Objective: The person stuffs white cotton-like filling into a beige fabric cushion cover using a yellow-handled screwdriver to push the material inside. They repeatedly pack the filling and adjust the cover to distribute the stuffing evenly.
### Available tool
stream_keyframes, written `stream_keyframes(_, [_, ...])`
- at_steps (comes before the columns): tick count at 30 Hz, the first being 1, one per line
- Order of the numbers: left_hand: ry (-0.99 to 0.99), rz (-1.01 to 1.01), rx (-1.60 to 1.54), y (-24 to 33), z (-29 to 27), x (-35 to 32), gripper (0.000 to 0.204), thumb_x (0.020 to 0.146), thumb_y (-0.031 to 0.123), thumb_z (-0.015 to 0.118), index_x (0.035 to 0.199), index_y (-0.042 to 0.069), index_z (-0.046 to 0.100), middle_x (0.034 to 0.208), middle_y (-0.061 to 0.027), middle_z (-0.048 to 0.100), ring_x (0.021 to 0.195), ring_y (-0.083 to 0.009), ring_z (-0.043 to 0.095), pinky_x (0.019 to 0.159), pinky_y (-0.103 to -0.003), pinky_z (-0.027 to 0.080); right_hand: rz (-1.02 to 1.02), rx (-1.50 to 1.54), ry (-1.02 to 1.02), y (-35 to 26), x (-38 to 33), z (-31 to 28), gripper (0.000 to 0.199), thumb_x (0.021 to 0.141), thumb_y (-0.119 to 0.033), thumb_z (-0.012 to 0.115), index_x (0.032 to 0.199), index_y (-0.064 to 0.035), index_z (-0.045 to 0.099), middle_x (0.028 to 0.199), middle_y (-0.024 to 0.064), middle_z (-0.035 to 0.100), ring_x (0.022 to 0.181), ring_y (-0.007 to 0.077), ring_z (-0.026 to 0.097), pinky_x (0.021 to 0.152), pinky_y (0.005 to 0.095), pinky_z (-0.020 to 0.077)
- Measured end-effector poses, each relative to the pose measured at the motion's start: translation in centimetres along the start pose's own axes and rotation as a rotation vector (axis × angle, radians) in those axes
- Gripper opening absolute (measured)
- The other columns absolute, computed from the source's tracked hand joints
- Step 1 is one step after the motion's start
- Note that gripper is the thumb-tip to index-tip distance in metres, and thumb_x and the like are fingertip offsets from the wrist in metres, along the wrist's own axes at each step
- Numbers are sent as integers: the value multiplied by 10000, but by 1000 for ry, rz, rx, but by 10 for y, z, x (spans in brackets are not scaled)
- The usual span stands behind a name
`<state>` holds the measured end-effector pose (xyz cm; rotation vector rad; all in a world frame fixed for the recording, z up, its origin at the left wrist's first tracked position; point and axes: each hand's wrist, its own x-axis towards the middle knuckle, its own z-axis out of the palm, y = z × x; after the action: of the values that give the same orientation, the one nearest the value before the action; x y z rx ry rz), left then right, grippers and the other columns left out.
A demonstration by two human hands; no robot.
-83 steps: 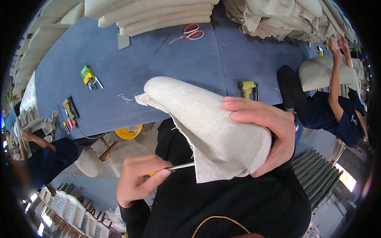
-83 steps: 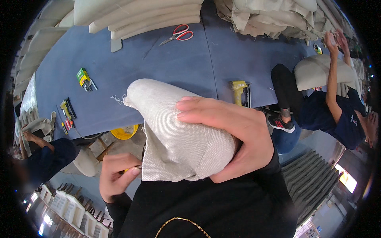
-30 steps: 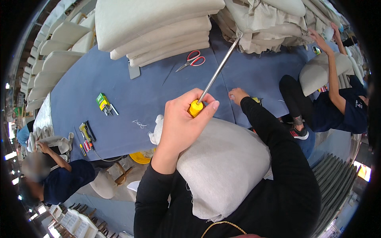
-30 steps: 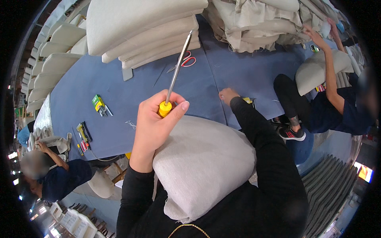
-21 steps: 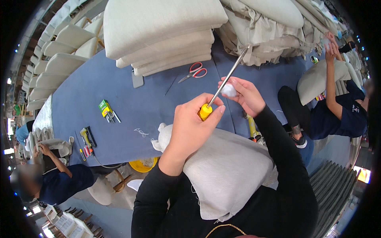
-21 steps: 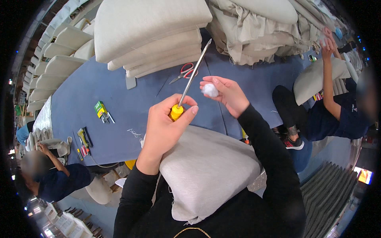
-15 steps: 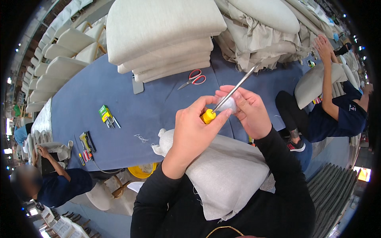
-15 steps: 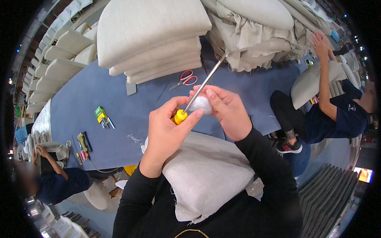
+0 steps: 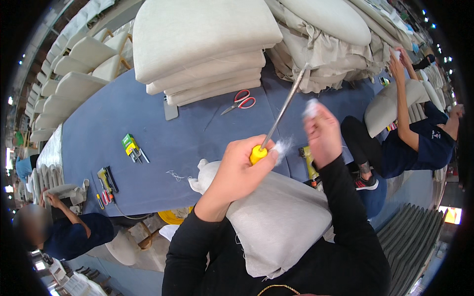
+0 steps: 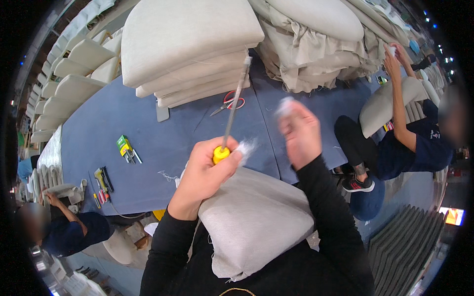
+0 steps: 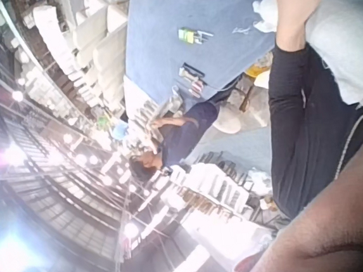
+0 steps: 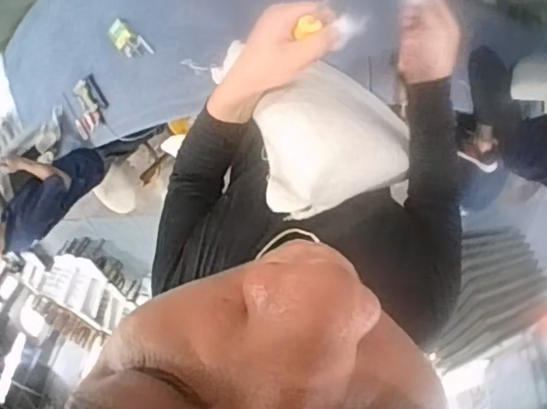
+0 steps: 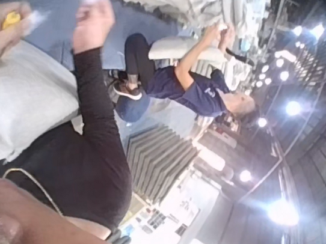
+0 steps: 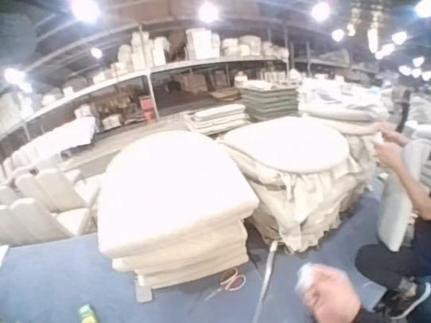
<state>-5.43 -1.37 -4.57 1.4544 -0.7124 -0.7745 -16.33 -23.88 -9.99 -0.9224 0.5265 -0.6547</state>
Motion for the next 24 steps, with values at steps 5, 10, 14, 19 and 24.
stream_keyframes(5, [80,64,83,1,0,3,73,938,65,708,974,14,672,730,50,550,678,-46,469,607,-255,385,-3,-180,-94,-13,-2,-55,280,1023,-64,527,1216,10,716,980,74,717,775,118,618,680,258,502])
stream_keyframes(10, [-22,94,143,3,4,22,139,906,47,700,1044,35,710,715,8,569,668,-69,474,624,-255,408,407,-1316,-505,60,-24,-241,314,989,-169,537,928,-103,838,849,7,781,725,104,680,686,308,563])
stream_keyframes(14, [-70,122,465,7,12,17,149,895,92,696,1039,58,718,735,-124,656,669,-226,642,638,-360,500,771,-1264,-456,98,-73,-301,150,908,-49,665,942,-36,811,807,8,757,742,122,697,685,293,574])
stream_keyframes(19, [-205,116,755,37,39,3,186,859,104,669,1040,80,710,845,-189,741,819,-413,722,726,-503,562,637,-1321,-221,94,-87,-272,131,808,-82,755,913,-59,830,838,71,798,750,152,736,750,301,589])
stream_keyframes(24, [-62,181,767,41,26,24,198,841,98,670,1032,83,720,839,-188,735,832,-427,717,753,-517,563,407,-1370,-291,95,-76,-239,200,825,-54,640,902,-38,824,831,89,796,758,155,735,768,303,579])
